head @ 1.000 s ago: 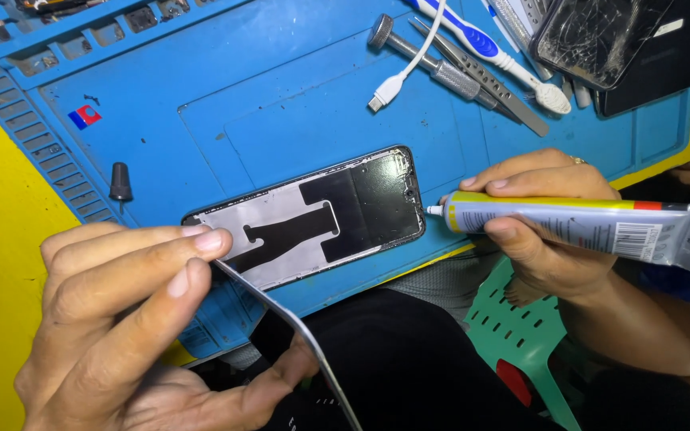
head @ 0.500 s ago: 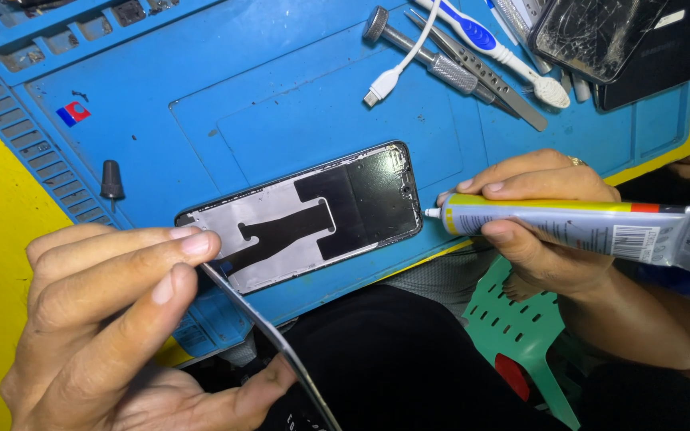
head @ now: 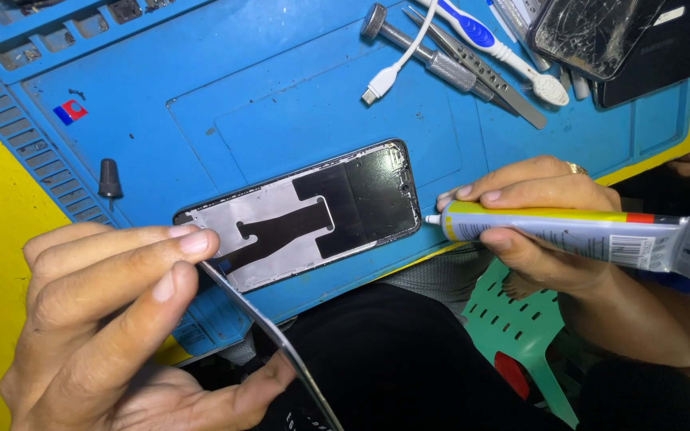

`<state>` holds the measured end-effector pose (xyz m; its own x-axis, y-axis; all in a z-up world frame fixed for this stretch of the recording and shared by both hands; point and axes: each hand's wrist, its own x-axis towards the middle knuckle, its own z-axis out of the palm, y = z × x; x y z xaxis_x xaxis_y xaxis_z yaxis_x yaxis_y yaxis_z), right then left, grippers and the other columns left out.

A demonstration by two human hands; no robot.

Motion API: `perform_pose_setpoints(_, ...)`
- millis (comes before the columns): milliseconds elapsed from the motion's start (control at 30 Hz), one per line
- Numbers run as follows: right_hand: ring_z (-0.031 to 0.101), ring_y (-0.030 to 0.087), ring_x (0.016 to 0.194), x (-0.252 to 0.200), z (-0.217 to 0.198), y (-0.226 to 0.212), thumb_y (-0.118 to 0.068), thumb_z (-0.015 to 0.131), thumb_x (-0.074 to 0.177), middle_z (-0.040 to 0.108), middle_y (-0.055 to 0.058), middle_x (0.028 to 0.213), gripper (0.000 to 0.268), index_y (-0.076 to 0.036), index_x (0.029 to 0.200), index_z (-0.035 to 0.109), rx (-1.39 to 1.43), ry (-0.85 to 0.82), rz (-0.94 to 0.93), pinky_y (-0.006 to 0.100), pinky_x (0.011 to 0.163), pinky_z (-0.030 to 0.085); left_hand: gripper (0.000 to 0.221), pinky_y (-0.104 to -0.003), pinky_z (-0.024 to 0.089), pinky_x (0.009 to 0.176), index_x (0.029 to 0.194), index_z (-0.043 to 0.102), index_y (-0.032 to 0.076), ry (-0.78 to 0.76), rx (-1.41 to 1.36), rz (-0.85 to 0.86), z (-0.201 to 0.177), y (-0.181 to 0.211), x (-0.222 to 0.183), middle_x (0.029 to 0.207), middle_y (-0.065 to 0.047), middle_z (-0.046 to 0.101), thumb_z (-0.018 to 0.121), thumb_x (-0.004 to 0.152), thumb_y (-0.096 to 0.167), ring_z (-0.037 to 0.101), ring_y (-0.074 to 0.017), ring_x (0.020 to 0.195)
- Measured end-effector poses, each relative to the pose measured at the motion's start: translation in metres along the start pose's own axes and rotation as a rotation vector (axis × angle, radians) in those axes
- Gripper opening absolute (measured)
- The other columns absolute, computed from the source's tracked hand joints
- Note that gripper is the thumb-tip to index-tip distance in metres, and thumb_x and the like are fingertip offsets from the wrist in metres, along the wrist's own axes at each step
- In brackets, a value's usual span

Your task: Applying adhesive to a mobile phone frame and pressing the replacement screen into place to complete a repair.

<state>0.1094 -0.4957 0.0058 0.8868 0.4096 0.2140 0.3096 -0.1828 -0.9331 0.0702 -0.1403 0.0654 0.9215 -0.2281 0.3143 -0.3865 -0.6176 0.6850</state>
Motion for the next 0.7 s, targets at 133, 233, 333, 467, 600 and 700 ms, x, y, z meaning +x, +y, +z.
perform_pose_setpoints(133, 0.081, 0.029, 0.093, 0.0003, -0.0006, -0.0005, -0.016, 0.068, 0.093, 0.068, 0.018, 0.102, 0.023, 0.0, 0.108, 0.058, 0.018, -0.008, -0.001, 0.034, 0.083, 0.077, 0.079, -0.048, 0.054, 0.101, 0.126, 0.055, 0.003, 0.006, -0.005, 0.022, 0.0008, 0.0001, 0.0023, 0.122, -0.02, 0.07, 0.097, 0.079, 0.052, 0.074, -0.034, 0.114)
perform_pose_setpoints(233, 0.08, 0.029, 0.094, 0.0003, -0.0001, -0.0023, -0.014, 0.068, 0.093, 0.068, 0.019, 0.102, 0.024, 0.0, 0.108, 0.057, 0.021, -0.01, -0.007, 0.036, 0.085, 0.078, 0.079, -0.048, 0.054, 0.101, 0.126, 0.055, 0.003, 0.002, -0.009, 0.017, 0.0006, 0.0008, 0.0031, 0.123, -0.02, 0.069, 0.098, 0.08, 0.051, 0.074, -0.034, 0.114)
perform_pose_setpoints(333, 0.079, 0.029, 0.095, 0.0017, 0.0009, -0.0038, -0.013, 0.068, 0.094, 0.067, 0.019, 0.102, 0.024, 0.001, 0.109, 0.057, 0.027, -0.014, -0.015, 0.037, 0.086, 0.077, 0.081, -0.047, 0.054, 0.101, 0.127, 0.055, 0.003, 0.005, -0.009, 0.023, 0.0016, 0.0002, 0.003, 0.122, -0.02, 0.069, 0.1, 0.079, 0.051, 0.074, -0.0338, 0.114)
perform_pose_setpoints(467, 0.079, 0.03, 0.097, 0.0009, -0.0007, -0.0024, -0.011, 0.068, 0.094, 0.068, 0.02, 0.103, 0.024, 0.0, 0.112, 0.056, 0.045, -0.028, -0.026, 0.038, 0.088, 0.078, 0.079, -0.047, 0.054, 0.1, 0.127, 0.055, 0.005, 0.028, -0.016, 0.016, 0.005, 0.0005, 0.0028, 0.122, -0.018, 0.069, 0.096, 0.08, 0.053, 0.074, -0.0322, 0.112)
perform_pose_setpoints(600, 0.08, 0.031, 0.096, 0.0006, 0.0004, -0.0021, -0.01, 0.07, 0.092, 0.068, 0.021, 0.104, 0.025, 0.002, 0.111, 0.058, 0.07, -0.019, -0.037, 0.038, 0.089, 0.078, 0.077, -0.047, 0.053, 0.1, 0.125, 0.056, 0.003, 0.048, -0.026, 0.005, 0.007, 0.0028, 0.0051, 0.12, -0.019, 0.07, 0.098, 0.078, 0.049, 0.074, -0.033, 0.111)
perform_pose_setpoints(700, 0.08, 0.031, 0.095, 0.0005, 0.001, -0.0026, -0.011, 0.07, 0.091, 0.07, 0.02, 0.104, 0.025, 0.002, 0.11, 0.06, 0.069, -0.024, -0.031, 0.039, 0.091, 0.077, 0.078, -0.047, 0.052, 0.099, 0.126, 0.056, 0.003, 0.043, -0.015, 0.007, 0.0056, 0.0062, 0.0079, 0.12, -0.019, 0.07, 0.096, 0.079, 0.051, 0.074, -0.0322, 0.109)
